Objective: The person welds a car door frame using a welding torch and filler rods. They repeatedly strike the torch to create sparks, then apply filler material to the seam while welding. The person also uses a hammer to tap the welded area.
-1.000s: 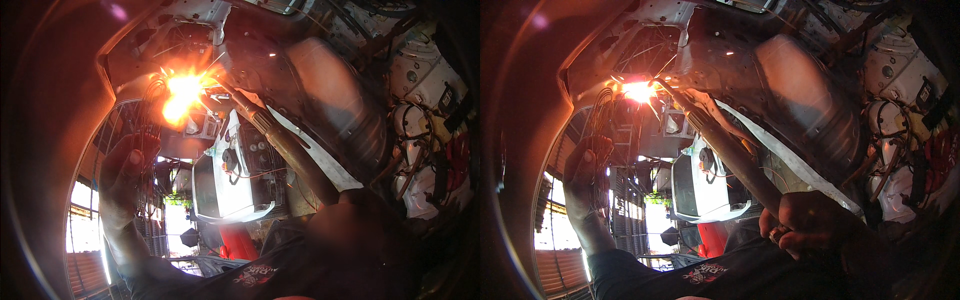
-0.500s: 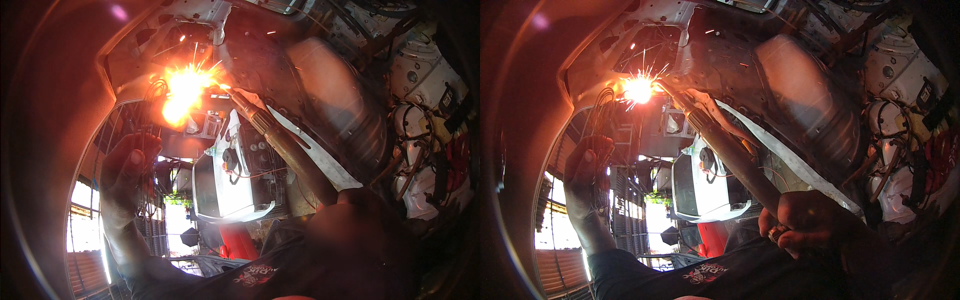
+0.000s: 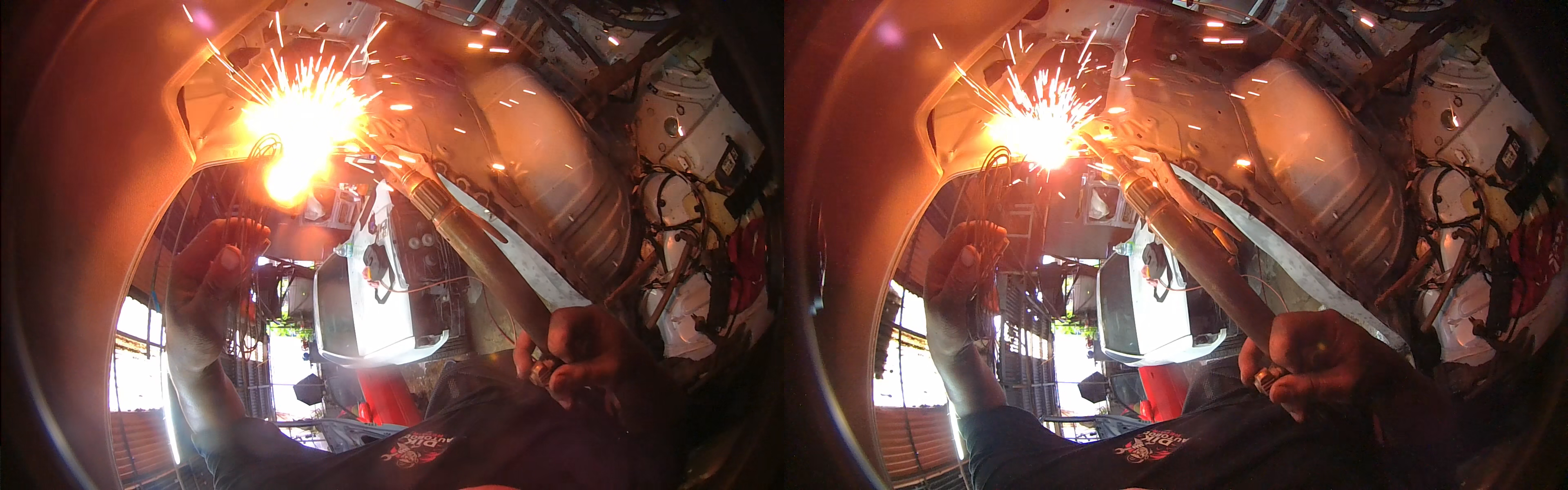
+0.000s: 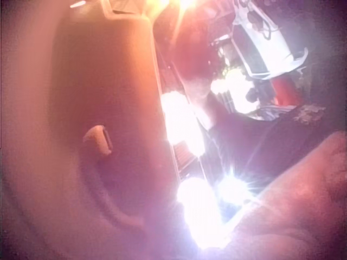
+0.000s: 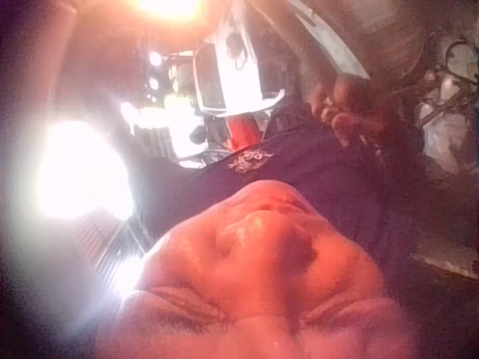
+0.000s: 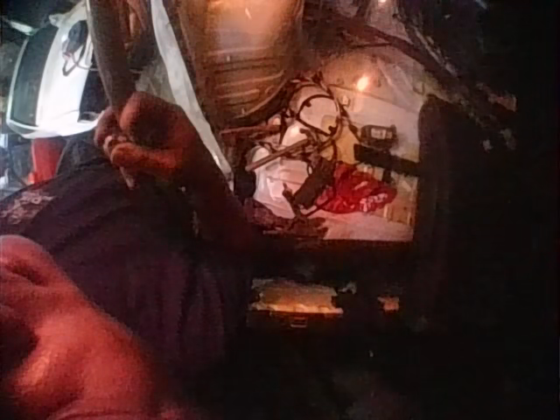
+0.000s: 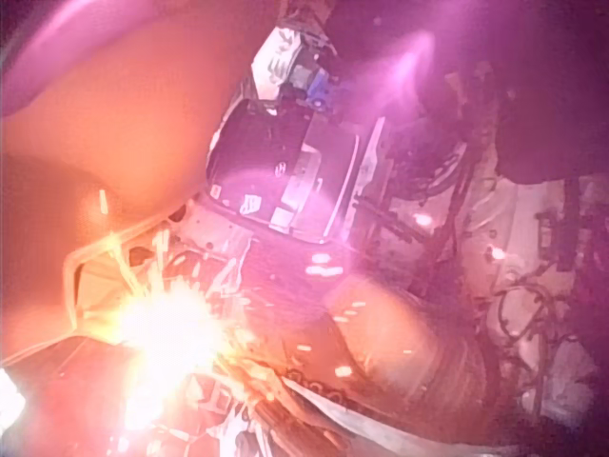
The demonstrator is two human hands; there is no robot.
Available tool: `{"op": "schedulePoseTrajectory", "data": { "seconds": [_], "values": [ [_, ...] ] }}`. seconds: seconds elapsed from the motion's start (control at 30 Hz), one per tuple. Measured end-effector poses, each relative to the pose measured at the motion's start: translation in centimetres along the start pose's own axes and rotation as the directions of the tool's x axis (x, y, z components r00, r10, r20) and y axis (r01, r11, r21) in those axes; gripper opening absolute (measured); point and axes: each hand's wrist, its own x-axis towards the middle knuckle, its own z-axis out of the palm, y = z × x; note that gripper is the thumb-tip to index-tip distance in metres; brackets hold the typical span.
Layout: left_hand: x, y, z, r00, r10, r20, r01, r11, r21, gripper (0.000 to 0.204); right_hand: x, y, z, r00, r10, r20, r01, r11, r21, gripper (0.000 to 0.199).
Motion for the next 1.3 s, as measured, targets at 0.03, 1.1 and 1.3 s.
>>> {"op": "schedulePoseTrajectory", "data": {
  "seconds": [0.03, 1.1, 1.3],
  "values": [
    [0.0, -0.2, -0.1, 1.0, 0.004, -0.003, -0.004, 1.0, -0.031, 0.043, 0.0, 0.2, -0.1, 1.0, -0.003, -0.002, 0.003, 1.0, 0.0, 0.025],
    [0.2, -2.5, 2.3, 0.949, -0.206, 0.238, 0.194, 0.978, 0.073, 0.063, -7.8, 0.6, -1.2, 0.983, -0.079, -0.165, 0.073, 0.996, -0.043, 0.03],
    [-0.4, -4.3, 0.8, 0.935, -0.12, 0.332, -0.022, 0.919, 0.394, 0.06, -4.5, 0.8, -1.0, 0.991, -0.06, -0.118, 0.059, 0.998, -0.014, 0.029]
  ]
}}
